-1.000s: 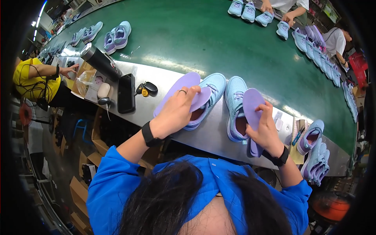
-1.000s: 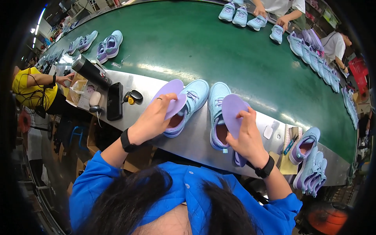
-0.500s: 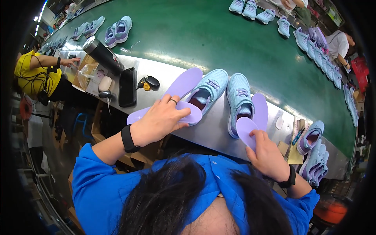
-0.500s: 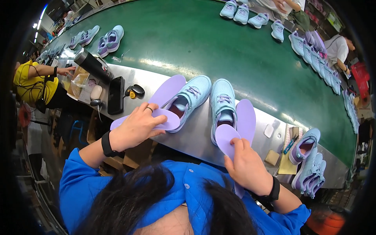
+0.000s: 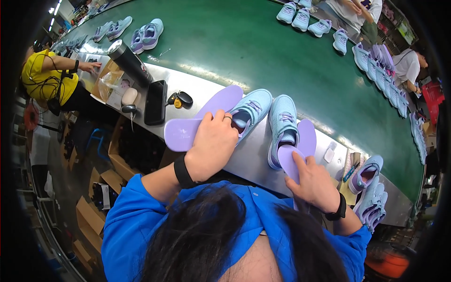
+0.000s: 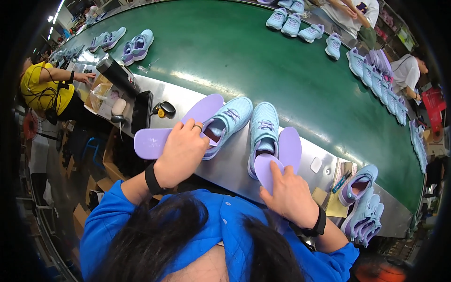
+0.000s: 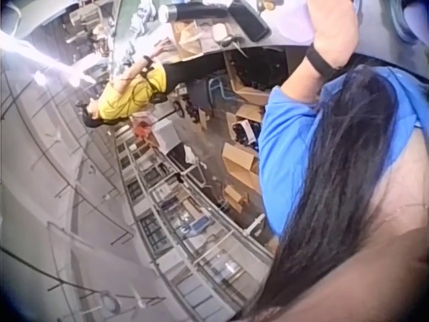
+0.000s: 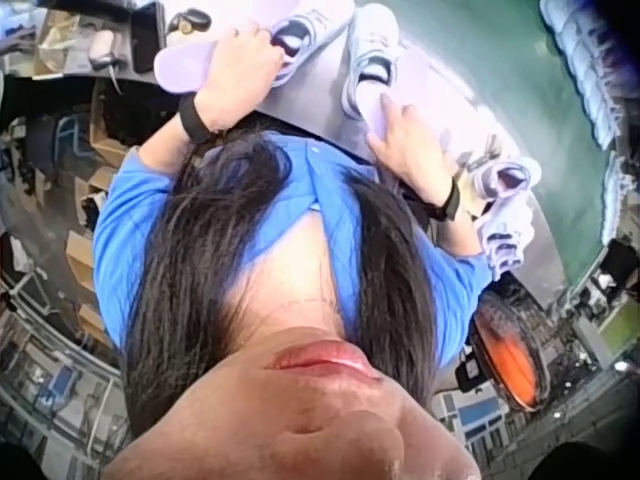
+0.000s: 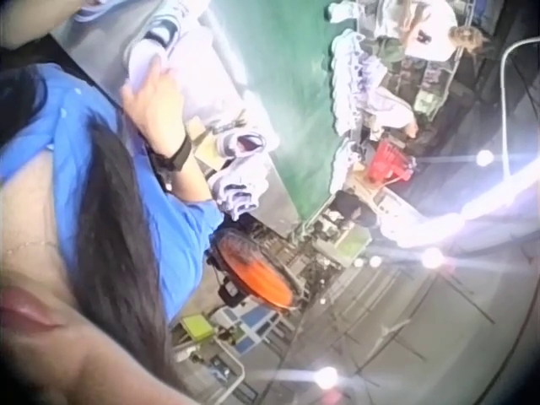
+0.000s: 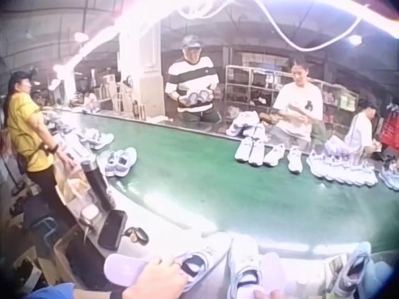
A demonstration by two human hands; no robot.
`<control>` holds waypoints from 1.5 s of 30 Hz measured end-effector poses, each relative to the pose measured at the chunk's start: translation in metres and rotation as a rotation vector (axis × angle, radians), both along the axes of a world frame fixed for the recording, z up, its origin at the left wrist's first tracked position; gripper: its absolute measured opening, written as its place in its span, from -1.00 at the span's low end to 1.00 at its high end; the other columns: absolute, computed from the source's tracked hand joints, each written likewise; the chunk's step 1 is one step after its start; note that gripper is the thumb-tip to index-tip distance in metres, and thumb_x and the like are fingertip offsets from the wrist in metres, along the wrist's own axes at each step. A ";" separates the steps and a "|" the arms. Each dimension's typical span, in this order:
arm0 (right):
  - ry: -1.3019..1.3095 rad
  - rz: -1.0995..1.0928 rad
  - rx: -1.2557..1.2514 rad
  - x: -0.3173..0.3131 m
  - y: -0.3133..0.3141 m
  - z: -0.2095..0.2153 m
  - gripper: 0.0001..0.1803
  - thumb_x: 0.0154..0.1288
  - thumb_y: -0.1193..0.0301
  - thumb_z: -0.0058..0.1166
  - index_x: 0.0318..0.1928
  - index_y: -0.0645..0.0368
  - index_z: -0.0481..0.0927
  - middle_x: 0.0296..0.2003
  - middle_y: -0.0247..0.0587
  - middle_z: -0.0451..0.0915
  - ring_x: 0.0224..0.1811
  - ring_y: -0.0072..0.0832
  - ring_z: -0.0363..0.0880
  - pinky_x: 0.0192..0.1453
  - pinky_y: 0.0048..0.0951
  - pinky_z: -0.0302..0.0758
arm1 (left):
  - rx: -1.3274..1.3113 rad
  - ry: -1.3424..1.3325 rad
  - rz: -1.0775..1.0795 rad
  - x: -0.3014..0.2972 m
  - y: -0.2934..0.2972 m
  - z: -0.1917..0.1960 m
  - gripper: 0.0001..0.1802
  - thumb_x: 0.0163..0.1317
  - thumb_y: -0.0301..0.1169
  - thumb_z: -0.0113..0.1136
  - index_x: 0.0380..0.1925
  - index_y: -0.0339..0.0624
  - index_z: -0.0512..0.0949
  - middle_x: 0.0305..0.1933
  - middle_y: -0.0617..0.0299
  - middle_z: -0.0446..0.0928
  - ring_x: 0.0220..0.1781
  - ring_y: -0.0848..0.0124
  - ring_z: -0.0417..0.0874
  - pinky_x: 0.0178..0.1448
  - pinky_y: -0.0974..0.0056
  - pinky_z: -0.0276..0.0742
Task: Inserting insoles into light blue sneakers on an assembly line.
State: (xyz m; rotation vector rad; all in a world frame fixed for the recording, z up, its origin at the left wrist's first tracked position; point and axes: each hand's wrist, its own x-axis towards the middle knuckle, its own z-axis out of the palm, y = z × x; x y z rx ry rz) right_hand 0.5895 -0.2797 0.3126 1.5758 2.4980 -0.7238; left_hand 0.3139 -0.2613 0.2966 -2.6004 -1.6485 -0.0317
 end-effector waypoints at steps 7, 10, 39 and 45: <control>0.042 0.010 -0.090 0.019 0.016 -0.011 -0.35 0.26 0.07 0.04 0.26 0.19 0.38 -0.23 0.26 0.53 -0.32 0.19 0.58 -0.18 0.02 0.56 | 0.121 -0.347 -0.030 0.031 0.005 0.023 -0.79 0.27 -0.25 0.14 -0.33 -0.15 0.62 -0.19 0.02 0.52 -0.05 0.13 0.48 -0.01 0.11 0.29; 0.090 0.012 -0.127 0.023 0.021 -0.010 -0.33 0.24 0.06 0.05 0.26 0.20 0.38 -0.22 0.25 0.53 -0.29 0.16 0.59 -0.15 0.00 0.56 | 0.033 -0.643 -0.166 0.065 0.020 0.019 -0.67 0.33 -0.16 0.08 -0.44 -0.16 0.63 -0.33 0.05 0.57 -0.19 0.14 0.54 -0.05 0.10 0.30; -0.089 -0.025 -0.104 0.011 0.011 -0.007 -0.33 0.26 0.00 -0.02 0.28 0.10 0.37 -0.16 0.24 0.56 -0.20 0.15 0.60 -0.07 0.01 0.54 | 0.132 -0.234 -0.605 0.111 0.077 -0.048 -0.93 0.06 -0.41 0.13 -0.46 -0.13 0.55 -0.54 0.15 0.57 -0.46 0.26 0.64 -0.22 0.18 0.42; -0.068 -0.073 -0.056 0.019 0.011 -0.002 -0.40 0.25 0.08 -0.02 0.22 0.13 0.41 -0.19 0.23 0.55 -0.23 0.12 0.61 -0.11 0.00 0.55 | -0.291 -0.812 -0.341 0.103 0.084 -0.044 -0.88 0.04 -0.44 0.16 -0.43 -0.24 0.46 -0.53 -0.01 0.53 -0.44 0.02 0.60 -0.34 0.04 0.46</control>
